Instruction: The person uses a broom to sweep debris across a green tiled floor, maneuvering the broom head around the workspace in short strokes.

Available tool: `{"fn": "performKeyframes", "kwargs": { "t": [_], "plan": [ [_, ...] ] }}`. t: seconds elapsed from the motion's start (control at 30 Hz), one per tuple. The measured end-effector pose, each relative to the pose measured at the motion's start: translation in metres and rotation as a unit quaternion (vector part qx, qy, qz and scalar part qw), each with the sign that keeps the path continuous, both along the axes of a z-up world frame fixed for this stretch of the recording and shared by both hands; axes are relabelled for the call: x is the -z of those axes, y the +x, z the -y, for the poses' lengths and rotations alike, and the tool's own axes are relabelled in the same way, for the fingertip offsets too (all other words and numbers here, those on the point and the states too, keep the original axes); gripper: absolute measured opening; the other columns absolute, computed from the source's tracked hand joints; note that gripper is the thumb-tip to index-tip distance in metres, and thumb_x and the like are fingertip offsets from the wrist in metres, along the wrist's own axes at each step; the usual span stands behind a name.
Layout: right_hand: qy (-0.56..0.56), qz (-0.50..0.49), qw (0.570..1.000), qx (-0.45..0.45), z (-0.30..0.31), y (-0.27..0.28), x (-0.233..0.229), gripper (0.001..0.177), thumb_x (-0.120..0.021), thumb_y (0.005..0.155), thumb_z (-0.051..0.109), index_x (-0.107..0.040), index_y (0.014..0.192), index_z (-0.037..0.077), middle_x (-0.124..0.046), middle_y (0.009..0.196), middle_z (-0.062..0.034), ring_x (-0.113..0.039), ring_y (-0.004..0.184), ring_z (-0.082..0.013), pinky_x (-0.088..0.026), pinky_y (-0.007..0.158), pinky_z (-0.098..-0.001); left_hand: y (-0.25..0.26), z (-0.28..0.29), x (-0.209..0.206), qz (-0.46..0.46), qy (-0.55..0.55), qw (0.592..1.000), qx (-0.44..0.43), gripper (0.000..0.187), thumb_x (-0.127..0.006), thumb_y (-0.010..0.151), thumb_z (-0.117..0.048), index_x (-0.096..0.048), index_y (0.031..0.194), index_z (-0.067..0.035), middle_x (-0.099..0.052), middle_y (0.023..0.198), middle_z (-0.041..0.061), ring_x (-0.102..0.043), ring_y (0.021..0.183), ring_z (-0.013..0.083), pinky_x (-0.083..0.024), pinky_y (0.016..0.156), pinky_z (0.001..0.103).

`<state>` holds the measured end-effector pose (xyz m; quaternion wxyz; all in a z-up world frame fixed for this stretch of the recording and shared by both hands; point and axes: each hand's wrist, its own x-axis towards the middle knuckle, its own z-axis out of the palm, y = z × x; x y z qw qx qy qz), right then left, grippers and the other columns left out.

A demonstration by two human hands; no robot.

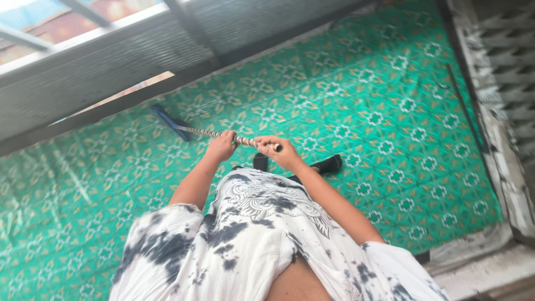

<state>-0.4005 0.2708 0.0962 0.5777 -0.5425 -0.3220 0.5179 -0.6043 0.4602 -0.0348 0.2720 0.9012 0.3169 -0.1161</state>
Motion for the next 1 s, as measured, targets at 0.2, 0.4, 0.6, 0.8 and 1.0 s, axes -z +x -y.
{"fn": "performKeyframes", "kwargs": {
  "t": [0.2, 0.4, 0.6, 0.8, 1.0],
  "plan": [
    [-0.001, 0.083, 0.995, 0.049, -0.011, 0.013, -0.082, 0.017, -0.073, 0.094, 0.014, -0.077, 0.102, 0.000, -0.078, 0.102, -0.0081, -0.073, 0.083, -0.0133, -0.060, 0.074, -0.0287, 0.016, 0.022, -0.050, 0.233, 0.033, 0.971, -0.045, 0.042, -0.074, 0.088, -0.026, -0.057, 0.123, -0.009, -0.065, 0.115, 0.015, -0.066, 0.101, 0.0387, -0.053, 0.083, 0.049],
    [-0.002, 0.198, 0.956, 0.216, 0.073, 0.050, -0.158, 0.019, -0.073, 0.097, 0.017, -0.076, 0.096, -0.002, -0.077, 0.096, -0.0086, -0.070, 0.076, -0.0123, -0.060, 0.064, -0.0279, 0.127, 0.087, -0.092, 0.281, -0.037, 0.955, 0.085, 0.032, -0.075, 0.090, -0.033, -0.061, 0.111, -0.013, -0.067, 0.104, 0.011, -0.066, 0.101, 0.0355, -0.051, 0.085, 0.048],
    [-0.020, 0.351, 0.861, 0.368, 0.161, 0.059, -0.224, 0.024, -0.072, 0.100, 0.018, -0.072, 0.086, -0.001, -0.076, 0.088, -0.0085, -0.067, 0.062, -0.0125, -0.052, 0.055, -0.0252, 0.229, 0.174, -0.127, 0.273, -0.074, 0.913, 0.295, 0.032, -0.066, 0.092, -0.036, -0.059, 0.114, -0.013, -0.067, 0.108, 0.010, -0.065, 0.104, 0.0309, -0.046, 0.087, 0.047],
    [-0.061, 0.402, 0.765, 0.500, 0.234, 0.058, -0.243, 0.024, -0.073, 0.100, 0.017, -0.070, 0.084, -0.001, -0.076, 0.088, -0.0094, -0.063, 0.059, -0.0125, -0.049, 0.053, -0.0251, 0.298, 0.248, -0.147, 0.255, -0.091, 0.848, 0.456, 0.037, -0.061, 0.098, -0.044, -0.059, 0.116, -0.012, -0.067, 0.107, 0.008, -0.066, 0.105, 0.0291, -0.046, 0.089, 0.046],
    [-0.077, 0.356, 0.736, 0.570, 0.290, 0.096, -0.203, 0.022, -0.069, 0.101, 0.017, -0.072, 0.087, -0.001, -0.075, 0.090, -0.0086, -0.067, 0.063, -0.0110, -0.053, 0.052, -0.0240, 0.356, 0.303, -0.119, 0.201, -0.099, 0.835, 0.502, 0.041, -0.058, 0.099, -0.047, -0.059, 0.118, -0.011, -0.066, 0.113, 0.011, -0.065, 0.106, 0.0321, -0.046, 0.090, 0.047]
  ]
}}
